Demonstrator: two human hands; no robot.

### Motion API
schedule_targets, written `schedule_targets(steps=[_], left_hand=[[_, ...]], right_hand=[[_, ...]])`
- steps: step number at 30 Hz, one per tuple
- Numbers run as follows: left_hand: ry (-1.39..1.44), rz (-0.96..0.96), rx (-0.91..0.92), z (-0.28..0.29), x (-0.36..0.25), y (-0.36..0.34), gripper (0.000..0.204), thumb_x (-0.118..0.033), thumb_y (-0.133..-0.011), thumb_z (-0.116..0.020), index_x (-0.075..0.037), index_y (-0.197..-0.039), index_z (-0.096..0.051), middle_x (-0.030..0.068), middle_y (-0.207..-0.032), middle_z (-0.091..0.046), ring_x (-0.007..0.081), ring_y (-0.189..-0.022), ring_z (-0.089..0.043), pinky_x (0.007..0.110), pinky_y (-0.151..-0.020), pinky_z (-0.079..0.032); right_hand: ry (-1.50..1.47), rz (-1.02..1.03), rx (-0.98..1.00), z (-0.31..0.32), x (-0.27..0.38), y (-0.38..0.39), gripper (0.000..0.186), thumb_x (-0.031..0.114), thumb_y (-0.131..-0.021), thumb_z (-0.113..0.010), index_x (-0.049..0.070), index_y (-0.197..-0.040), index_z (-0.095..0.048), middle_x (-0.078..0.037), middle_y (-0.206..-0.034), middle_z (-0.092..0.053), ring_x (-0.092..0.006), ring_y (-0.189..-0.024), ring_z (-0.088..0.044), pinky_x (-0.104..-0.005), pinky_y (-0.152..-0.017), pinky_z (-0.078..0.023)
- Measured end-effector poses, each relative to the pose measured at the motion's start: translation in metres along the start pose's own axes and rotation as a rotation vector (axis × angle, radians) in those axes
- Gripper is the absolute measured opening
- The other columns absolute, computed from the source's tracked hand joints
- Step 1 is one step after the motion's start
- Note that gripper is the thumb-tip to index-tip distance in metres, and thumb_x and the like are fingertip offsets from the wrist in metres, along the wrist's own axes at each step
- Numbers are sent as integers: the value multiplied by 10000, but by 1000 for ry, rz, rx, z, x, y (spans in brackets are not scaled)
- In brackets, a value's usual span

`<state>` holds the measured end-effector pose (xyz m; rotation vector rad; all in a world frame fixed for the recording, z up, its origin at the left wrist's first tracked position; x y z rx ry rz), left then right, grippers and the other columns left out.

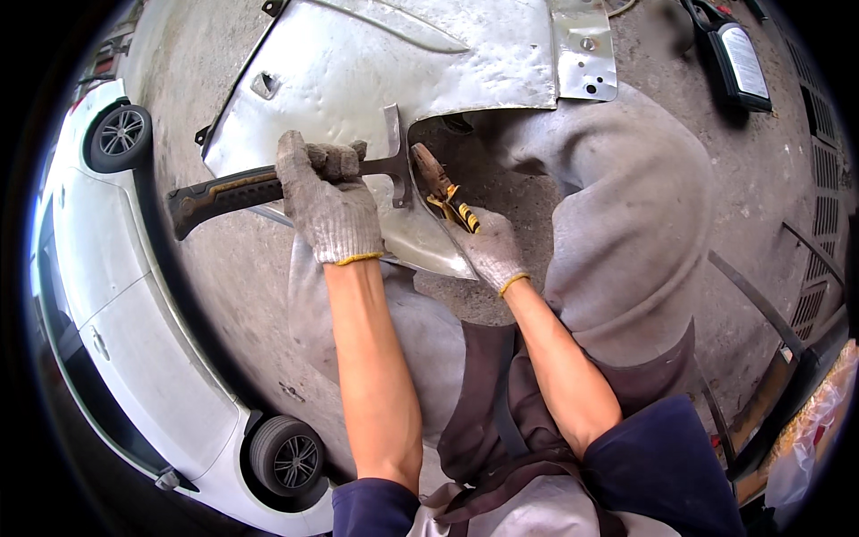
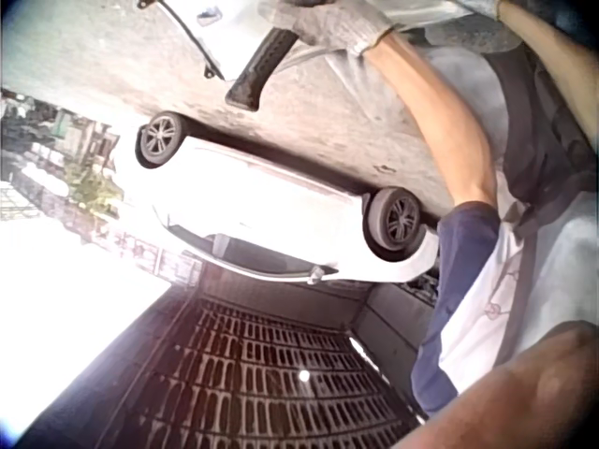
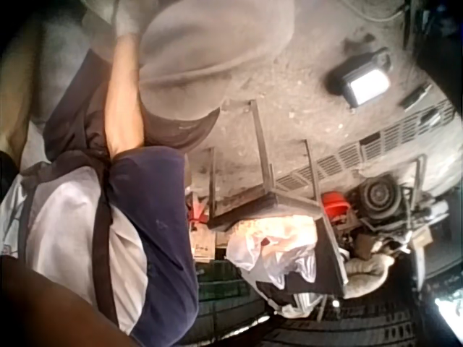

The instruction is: The person sits on the ground and uses a hammer and pliers to bend and shape the edges of a large metal panel. They repeatedly reposition the panel and apply force to specific areas to adjust its form.

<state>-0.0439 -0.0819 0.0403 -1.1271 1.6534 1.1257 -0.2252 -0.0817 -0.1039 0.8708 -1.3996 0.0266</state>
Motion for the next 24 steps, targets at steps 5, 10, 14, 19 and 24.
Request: schedule_targets(steps=[5, 10, 14, 19, 24], left_hand=[[-13, 8, -4, -6, 1, 5, 353, -264, -917, -643, -136, -656, -442, -21, -581, -363, 144, -517, -336, 434, -728, -491], [6, 13, 18, -5, 1, 8, 342, -267, -906, -674, -134, -665, -472, -17, -578, -402, 127, -509, -367, 422, -737, -519], [15, 49, -60, -10, 2, 13, 352, -283, -911, -660, -142, -662, -454, -18, -572, -381, 155, -515, -361, 444, -726, -497], [39, 81, -37, 3, 0, -1, 359, -309, -894, -698, -145, -668, -473, -14, -572, -404, 153, -502, -380, 425, -696, -510], [76, 135, -103, 1, -4, 6, 346, -280, -877, -728, -136, -672, -489, -10, -565, -423, 152, -476, -408, 433, -639, -527]], right_hand=[[-44, 14, -102, 3, -7, 3, 287, 263, -873, -729, -3, -977, -698, -43, -779, -675, -92, -703, -566, -295, -664, -486], [-39, -80, 67, -4, -4, 4, 260, 245, -883, -712, 7, -984, -694, -51, -775, -681, -112, -690, -577, -304, -645, -476], [-760, -414, -19, -16, -28, 21, 316, 312, -911, -705, 21, -1033, -688, -21, -876, -678, -97, -738, -601, -275, -654, -496], [-873, -388, 254, -18, 7, 32, 313, 142, -887, -663, 55, -1174, -573, -51, -895, -655, -151, -707, -638, -277, -539, -501], [-707, -324, 371, -3, 21, 41, 341, -6, -767, -644, 41, -1096, -566, -40, -842, -612, -143, -644, -598, -284, -532, -478]])
Point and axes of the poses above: each hand's wrist, its own y-axis away from the middle knuckle, its own z-axis out of the back of the hand, x = y × z, the point moved 6 cm from there along -y, towards the middle knuckle
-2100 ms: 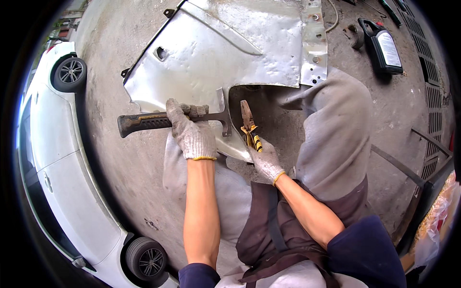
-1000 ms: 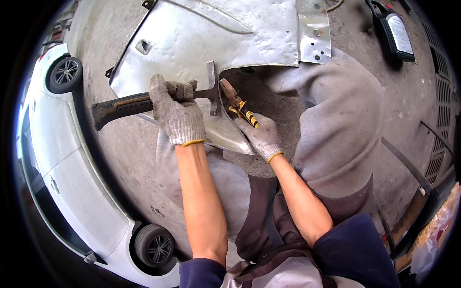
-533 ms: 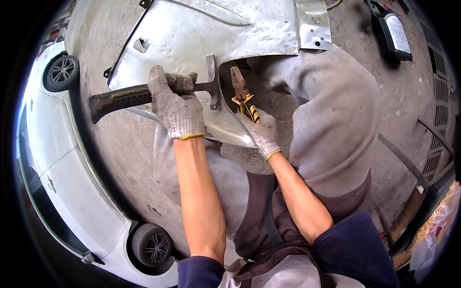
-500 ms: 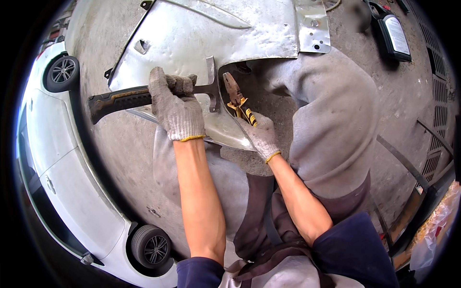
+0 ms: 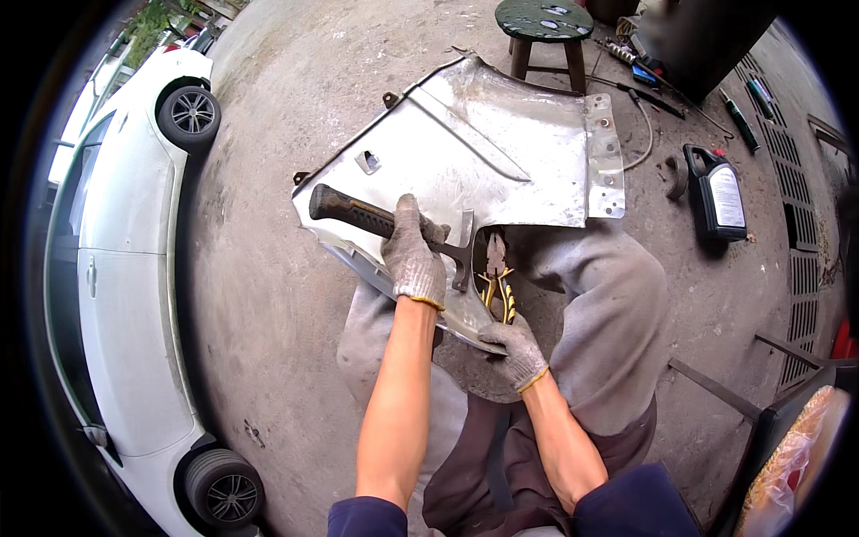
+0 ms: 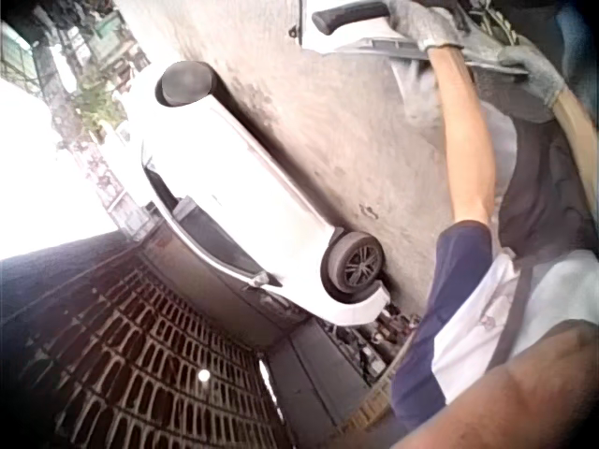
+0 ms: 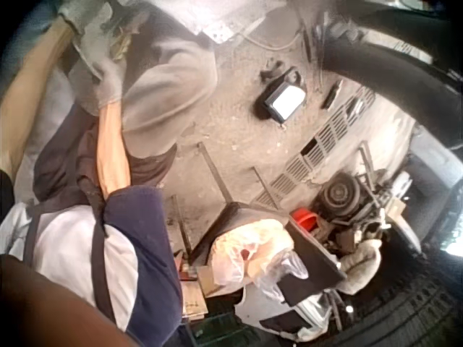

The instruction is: The person sits on the ground and uses a hammer and pliers to bend and shape the edges of a large metal panel. They repeatedly reposition the panel and apply force to specific areas to adjust its form.

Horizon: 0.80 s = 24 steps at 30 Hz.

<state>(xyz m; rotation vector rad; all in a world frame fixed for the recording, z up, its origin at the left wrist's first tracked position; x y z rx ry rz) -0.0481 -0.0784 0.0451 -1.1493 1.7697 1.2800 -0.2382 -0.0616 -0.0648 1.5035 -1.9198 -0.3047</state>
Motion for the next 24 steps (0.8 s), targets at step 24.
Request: schedule_targets(steps=[24], left_hand=[[248, 537, -111, 77, -59, 212, 381, -307, -870, -719, -152, -657, -444, -11, -555, -378, 171, -486, -382, 381, -642, -467]], right_hand=[[330, 2, -316, -73, 34, 293, 301, -50, -710, -641, 13, -999, -586, -42, -704, -597, -147, -500, -558, -279, -441, -448]])
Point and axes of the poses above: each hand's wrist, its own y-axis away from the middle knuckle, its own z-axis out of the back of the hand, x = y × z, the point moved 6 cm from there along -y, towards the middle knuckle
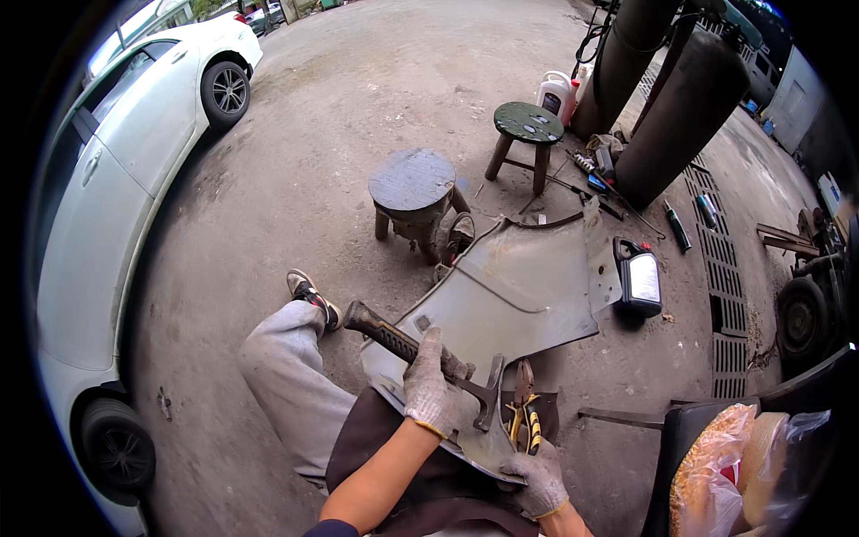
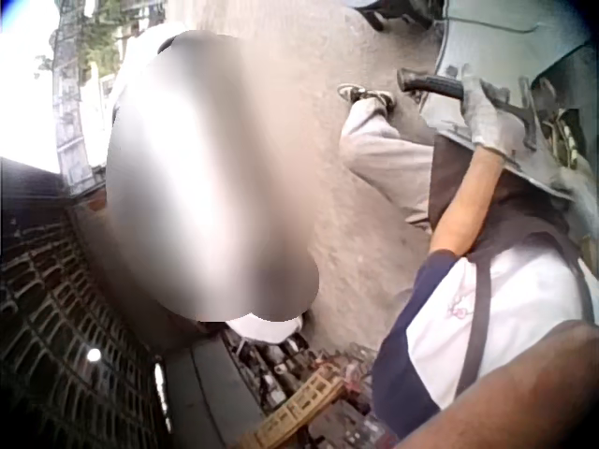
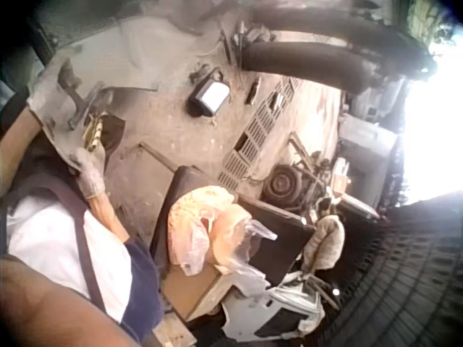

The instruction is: The person sits on the ground and uses a hammer and pliers to bend and shape the edges of a large metal panel. They repeatedly reposition the panel and apply force to specific areas to adjust its form.

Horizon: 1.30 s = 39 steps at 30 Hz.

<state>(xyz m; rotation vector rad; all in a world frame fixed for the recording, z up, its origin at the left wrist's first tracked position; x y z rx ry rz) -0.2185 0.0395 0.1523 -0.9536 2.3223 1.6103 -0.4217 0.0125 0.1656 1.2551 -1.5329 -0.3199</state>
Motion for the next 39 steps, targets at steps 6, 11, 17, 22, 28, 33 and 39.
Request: schedule_targets(steps=[6, 11, 17, 22, 28, 33, 39], left_hand=[[110, 26, -12, 37, 14, -25, 384, -306, -869, -707, -163, -650, -426, -20, -561, -365, 171, -497, -373, 428, -677, -476], [116, 57, -13, 43, -4, -18, 332, -320, -897, -677, -167, -706, -451, -15, -611, -362, 173, -551, -387, 454, -753, -451], [155, 26, 51, 74, -17, -17, 385, -344, -925, -630, -173, -666, -402, -17, -606, -334, 168, -553, -341, 441, -753, -431], [124, 14, 79, 75, -21, -12, 402, -356, -944, -577, -159, -663, -367, -11, -613, -316, 166, -592, -342, 407, -765, -416], [214, -46, 248, 84, -19, 1, 410, -362, -940, -568, -154, -672, -338, -2, -621, -281, 163, -602, -322, 375, -767, -400], [293, -107, 315, 91, -18, -10, 410, -354, -937, -581, -155, -668, -345, -4, -611, -307, 158, -584, -329, 375, -738, -410], [384, -98, 253, 71, -21, -16, 360, -301, -905, -661, -161, -673, -424, -24, -590, -363, 149, -530, -345, 362, -645, -435]], right_hand=[[270, -9, -18, 4, 1, -3, 223, -28, -704, -638, 1, -918, -580, -30, -699, -593, -122, -542, -556, -289, -478, -452], [497, 34, 13, -21, 17, 5, 326, 10, -718, -649, -39, -1036, -591, -43, -858, -640, -108, -741, -600, -288, -660, -512], [661, 16, -40, -46, 13, 7, 511, 31, -714, -665, -29, -1205, -533, -58, -1045, -627, -133, -935, -582, -291, -838, -489], [545, 54, -86, -54, 12, 13, 611, 8, -719, -637, -8, -1314, -494, -70, -1179, -600, -166, -1067, -574, -301, -918, -464], [684, 222, -40, -49, 13, 21, 608, 4, -728, -654, -14, -1311, -481, -66, -1146, -610, -151, -1040, -573, -294, -920, -459], [767, 343, -20, -39, 7, 9, 558, 61, -644, -661, -36, -1178, -531, -81, -919, -608, -150, -825, -569, -291, -766, -490], [786, 330, -14, -46, 31, 3, 468, 65, -631, -661, -47, -1070, -547, -65, -868, -583, -151, -770, -519, -300, -706, -475]])
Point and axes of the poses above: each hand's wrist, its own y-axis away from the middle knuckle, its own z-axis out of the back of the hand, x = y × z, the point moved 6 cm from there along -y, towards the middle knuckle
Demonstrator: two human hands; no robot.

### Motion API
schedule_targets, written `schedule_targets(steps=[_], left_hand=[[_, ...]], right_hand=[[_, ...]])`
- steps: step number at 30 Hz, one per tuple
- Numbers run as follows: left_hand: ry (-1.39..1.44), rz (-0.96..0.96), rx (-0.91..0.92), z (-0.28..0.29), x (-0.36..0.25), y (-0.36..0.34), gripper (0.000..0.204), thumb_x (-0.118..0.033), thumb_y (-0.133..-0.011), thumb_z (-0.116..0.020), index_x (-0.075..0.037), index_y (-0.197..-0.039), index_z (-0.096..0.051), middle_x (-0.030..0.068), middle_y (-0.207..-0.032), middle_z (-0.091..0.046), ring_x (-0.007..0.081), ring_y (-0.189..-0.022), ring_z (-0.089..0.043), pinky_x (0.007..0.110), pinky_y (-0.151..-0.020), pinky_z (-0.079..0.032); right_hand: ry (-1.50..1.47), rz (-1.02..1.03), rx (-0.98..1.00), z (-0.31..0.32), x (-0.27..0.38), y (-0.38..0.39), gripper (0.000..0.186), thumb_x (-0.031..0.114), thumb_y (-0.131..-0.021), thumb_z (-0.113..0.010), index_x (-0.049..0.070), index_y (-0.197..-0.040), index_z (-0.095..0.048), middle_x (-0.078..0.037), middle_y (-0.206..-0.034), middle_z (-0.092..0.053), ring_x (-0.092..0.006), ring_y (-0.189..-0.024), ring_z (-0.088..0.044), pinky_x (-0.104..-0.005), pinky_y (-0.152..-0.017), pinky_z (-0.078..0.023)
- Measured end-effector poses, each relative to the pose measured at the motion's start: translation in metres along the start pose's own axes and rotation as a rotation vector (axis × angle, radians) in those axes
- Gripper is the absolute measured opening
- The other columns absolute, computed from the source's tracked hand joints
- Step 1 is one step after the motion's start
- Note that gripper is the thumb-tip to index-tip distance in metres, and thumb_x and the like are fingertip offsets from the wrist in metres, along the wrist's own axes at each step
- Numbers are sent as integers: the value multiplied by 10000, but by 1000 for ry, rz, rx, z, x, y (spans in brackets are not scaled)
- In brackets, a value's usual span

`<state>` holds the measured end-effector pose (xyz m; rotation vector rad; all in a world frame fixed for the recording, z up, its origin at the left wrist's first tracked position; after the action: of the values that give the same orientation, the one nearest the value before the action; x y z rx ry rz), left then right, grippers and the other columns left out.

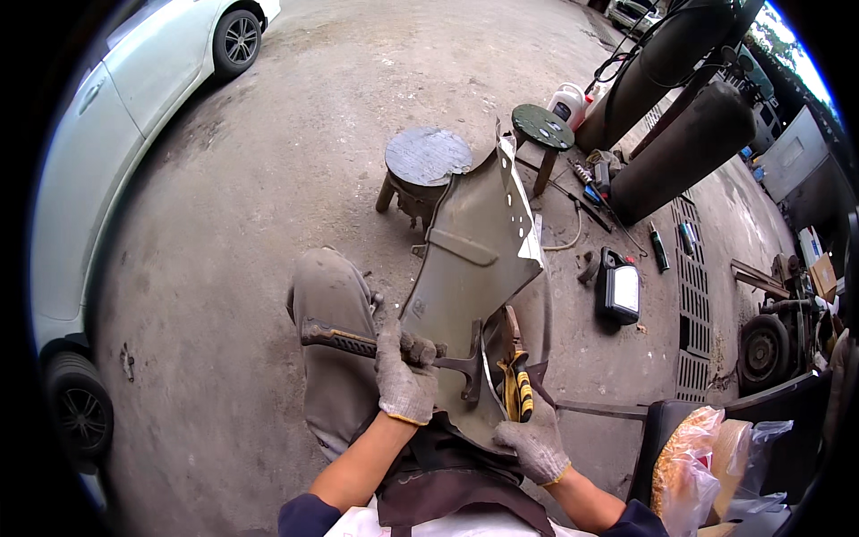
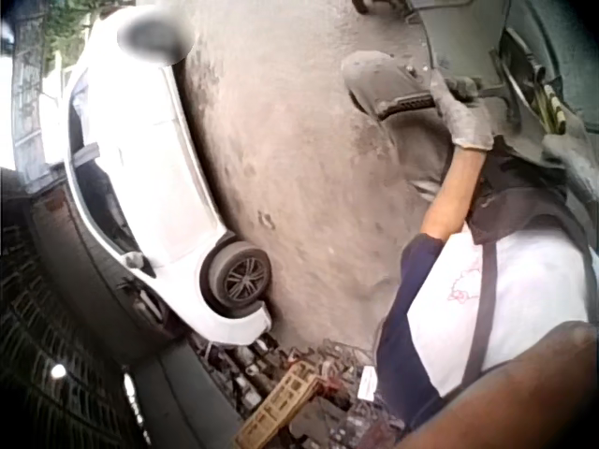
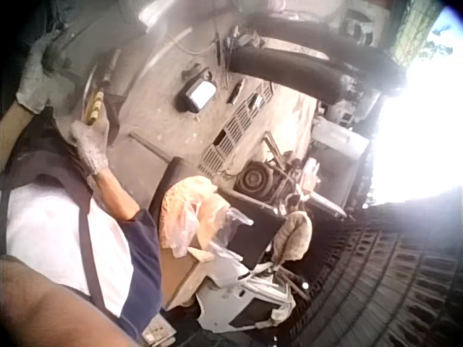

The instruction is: The person sits on the ground and uses a hammer and pliers to bend and shape the edges of a large metal panel. They repeatedly reposition the panel and apply force to specific areas to adjust its form.

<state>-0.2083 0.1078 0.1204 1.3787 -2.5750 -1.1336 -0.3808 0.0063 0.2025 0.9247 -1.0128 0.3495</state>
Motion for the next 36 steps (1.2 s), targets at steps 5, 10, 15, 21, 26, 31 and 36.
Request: schedule_targets(steps=[5, 10, 15, 21, 26, 31, 36], left_hand=[[-36, -39, -73, -8, -6, 15, 360, -261, -900, -675, -157, -667, -422, -30, -569, -347, 138, -503, -332, 385, -648, -470], [6, 78, -73, -2, 18, 11, 346, -232, -907, -653, -150, -667, -418, -23, -592, -366, 140, -539, -333, 390, -737, -480], [17, 113, 45, -22, 2, 8, 319, -227, -911, -634, -127, -681, -437, -4, -636, -401, 154, -629, -386, 432, -879, -443], [-109, 98, 86, -68, -10, 2, 231, -234, -899, -631, -92, -766, -506, 46, -756, -501, 244, -793, -525, 522, -1045, -373], [-439, 112, 167, -45, -19, -4, 262, -304, -961, -576, -66, -875, -508, 110, -947, -570, 293, -1000, -569, 497, -1035, -404], [-595, 366, 162, -32, -16, -9, 359, -412, -1006, -500, -61, -929, -496, 157, -1050, -547, 337, -1114, -532, 473, -1012, -433], [-332, 361, 150, -26, -25, -26, 339, -383, -1016, -473, -46, -995, -505, 229, -1137, -555, 395, -1170, -536, 509, -1013, -467]], right_hand=[[-135, -13, 47, -1, -15, -1, 502, 65, -630, -670, -50, -1104, -555, -60, -910, -595, -151, -814, -528, -281, -756, -472], [-278, -39, -43, 10, -47, -2, 597, 35, -620, -672, -47, -1199, -553, -46, -974, -614, -133, -883, -560, -259, -831, -467], [-225, -135, -21, 10, -11, -8, 652, 6, -608, -666, -44, -1245, -534, -50, -1072, -601, -123, -950, -553, -250, -850, -462], [-160, -188, 32, 13, 23, -33, 691, 48, -614, -691, -30, -1275, -506, -67, -1100, -605, -146, -994, -569, -274, -903, -455], [-166, -204, 65, 2, -6, -36, 762, 113, -615, -731, -28, -1317, -473, -104, -1160, -610, -183, -1057, -581, -314, -956, -445], [-33, -220, 57, 8, 4, -41, 835, 115, -612, -754, -46, -1363, -427, -123, -1221, -592, -183, -1123, -569, -313, -985, -436], [-82, -252, 26, 8, 8, -43, 814, 137, -606, -750, -47, -1342, -455, -118, -1205, -599, -181, -1109, -570, -317, -984, -434]])
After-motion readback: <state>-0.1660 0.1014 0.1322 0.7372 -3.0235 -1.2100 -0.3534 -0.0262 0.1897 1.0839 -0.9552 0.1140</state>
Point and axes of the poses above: each hand's wrist, its own y-axis away from the middle knuckle, its own z-axis out of the back of the hand, x = y × z, the point moved 6 cm from there along -y, towards the middle knuckle
